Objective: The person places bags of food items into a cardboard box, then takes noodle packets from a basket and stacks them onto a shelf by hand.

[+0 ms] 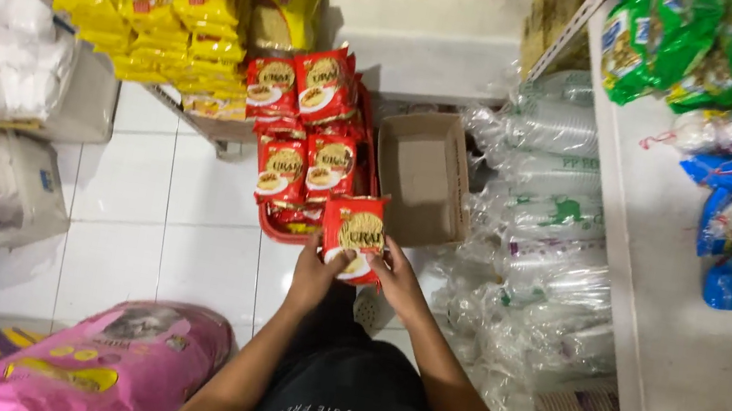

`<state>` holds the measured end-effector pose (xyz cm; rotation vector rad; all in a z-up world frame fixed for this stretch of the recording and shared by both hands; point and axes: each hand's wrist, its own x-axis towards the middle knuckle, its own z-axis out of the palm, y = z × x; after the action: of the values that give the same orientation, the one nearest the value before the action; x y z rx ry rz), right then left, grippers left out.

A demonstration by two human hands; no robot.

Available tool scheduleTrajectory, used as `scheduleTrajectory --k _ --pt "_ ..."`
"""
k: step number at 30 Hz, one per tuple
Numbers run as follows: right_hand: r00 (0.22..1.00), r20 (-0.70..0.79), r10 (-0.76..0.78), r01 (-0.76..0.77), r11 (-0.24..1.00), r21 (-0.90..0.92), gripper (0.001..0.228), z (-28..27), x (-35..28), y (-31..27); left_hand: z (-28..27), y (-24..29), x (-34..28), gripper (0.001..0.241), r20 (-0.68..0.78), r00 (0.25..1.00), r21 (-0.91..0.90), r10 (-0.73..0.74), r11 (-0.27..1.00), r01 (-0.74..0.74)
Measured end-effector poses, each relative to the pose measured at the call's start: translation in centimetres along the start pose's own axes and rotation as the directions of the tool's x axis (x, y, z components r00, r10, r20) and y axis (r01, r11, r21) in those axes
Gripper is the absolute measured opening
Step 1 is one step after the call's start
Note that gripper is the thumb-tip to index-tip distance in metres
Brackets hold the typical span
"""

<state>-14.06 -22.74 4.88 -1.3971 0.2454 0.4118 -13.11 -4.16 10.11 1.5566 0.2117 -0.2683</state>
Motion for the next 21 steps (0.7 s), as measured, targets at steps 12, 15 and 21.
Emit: scheduleTrajectory --k 12,15,21 --pt "0.955 -0.182 -0.235 0.228 0.972 -0.059 0.063 -2.4 5.6 -9.7 3.1 9.1 8.9 0.084 0.41 0.887 0.166 0.211 0.939 -0.3" --pt "0.948 -0.15 -0.28 0.282 0.959 -0.006 0.068 -3.6 10.0 -11.4 3.2 11.7 12.5 0.085 0.396 0.858 0.095 0.327 0.915 -0.393" --pt "0.901 -0.158 -0.403 0.39 0.914 -0.11 0.067 -3.8 16.0 -19.6 3.2 17.2 20.8 0.094 0.338 0.748 0.232 0.571 0.72 -0.654"
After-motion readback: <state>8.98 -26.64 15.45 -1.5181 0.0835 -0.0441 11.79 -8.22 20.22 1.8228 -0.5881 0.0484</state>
